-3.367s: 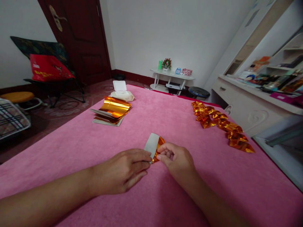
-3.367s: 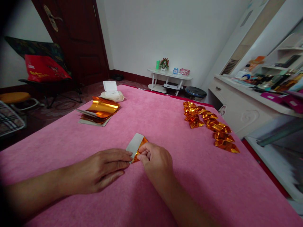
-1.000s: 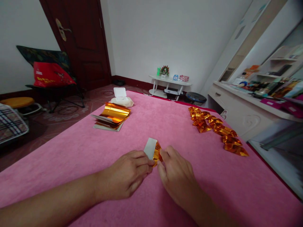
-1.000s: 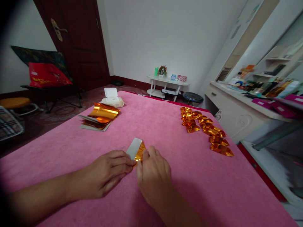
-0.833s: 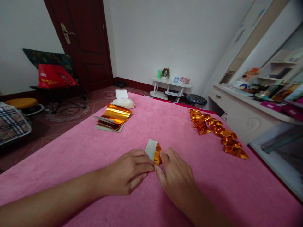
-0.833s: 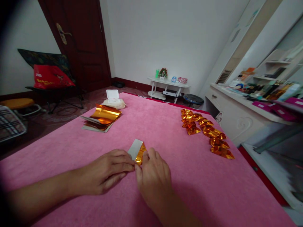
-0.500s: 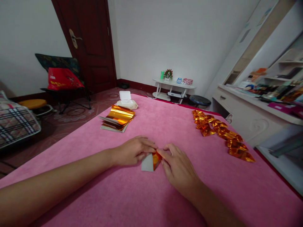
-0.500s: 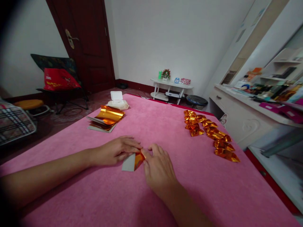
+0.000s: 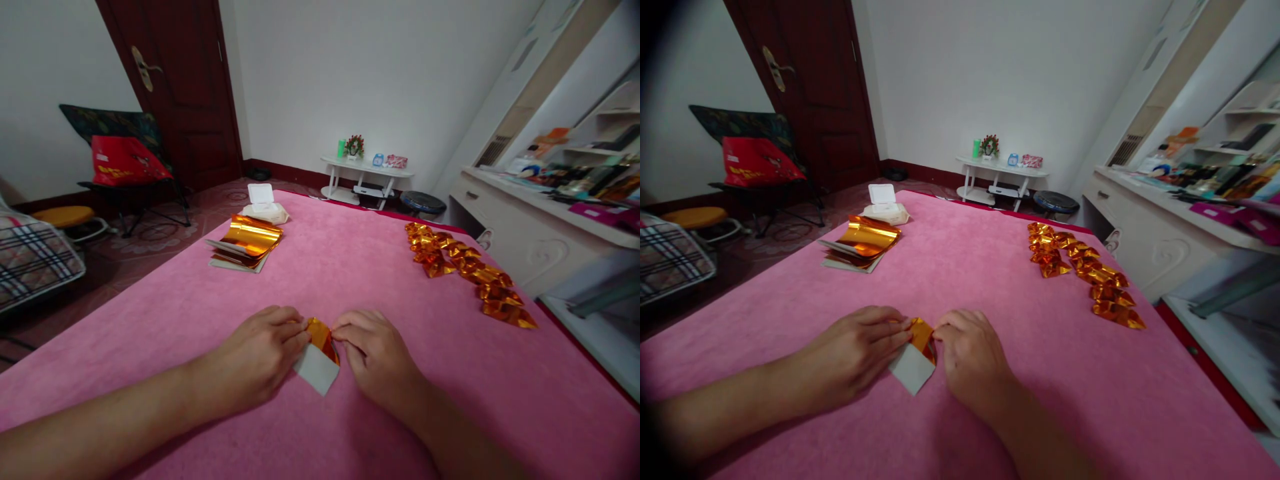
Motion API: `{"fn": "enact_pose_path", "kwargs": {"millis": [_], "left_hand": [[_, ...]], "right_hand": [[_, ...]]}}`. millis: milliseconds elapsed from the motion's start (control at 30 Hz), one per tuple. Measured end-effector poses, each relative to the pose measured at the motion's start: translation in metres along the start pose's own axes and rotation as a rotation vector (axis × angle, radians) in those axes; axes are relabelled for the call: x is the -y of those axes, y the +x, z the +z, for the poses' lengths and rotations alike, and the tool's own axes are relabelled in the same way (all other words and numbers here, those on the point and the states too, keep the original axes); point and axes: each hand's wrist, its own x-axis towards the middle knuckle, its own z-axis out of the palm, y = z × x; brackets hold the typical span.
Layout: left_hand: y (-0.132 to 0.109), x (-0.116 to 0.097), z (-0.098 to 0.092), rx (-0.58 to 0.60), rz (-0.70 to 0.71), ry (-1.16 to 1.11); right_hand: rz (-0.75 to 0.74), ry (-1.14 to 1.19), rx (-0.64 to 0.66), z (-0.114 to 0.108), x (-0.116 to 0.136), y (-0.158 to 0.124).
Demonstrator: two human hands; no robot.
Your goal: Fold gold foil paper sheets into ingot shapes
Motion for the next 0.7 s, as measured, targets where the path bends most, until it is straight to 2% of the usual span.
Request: {"fn": "enact_pose_path", "kwargs": {"millis": [167,300,433,567,700], "left_hand": [[-0.014,-0.003,-0.01,0.186,0.001,-0.033],[-0.022,-0.004,-0.006,0.137,0.074,0.021],[-0.022,-0.008,0.007,0.053,0.049,0.126],[-0.009,-0.011,0.014,0.097,-0.018,0.147],[-0.003,-0.019,0.008,0.143,-0.019,0.029]], "right_hand": [[-0.081,0.006,0.057,-0.005,0.008,-0.004],[-0.127,-0.047,0.078,-0.003,0.011,-0.006],[-0.157,-0.057,0.085,-0.004,0.006,-0.004],[-0.153,-0.042,0.108,-0.011,0.005,-0.002],[-0.128,-0.009,0.19,-0.019,0.009,-0.004]]}}
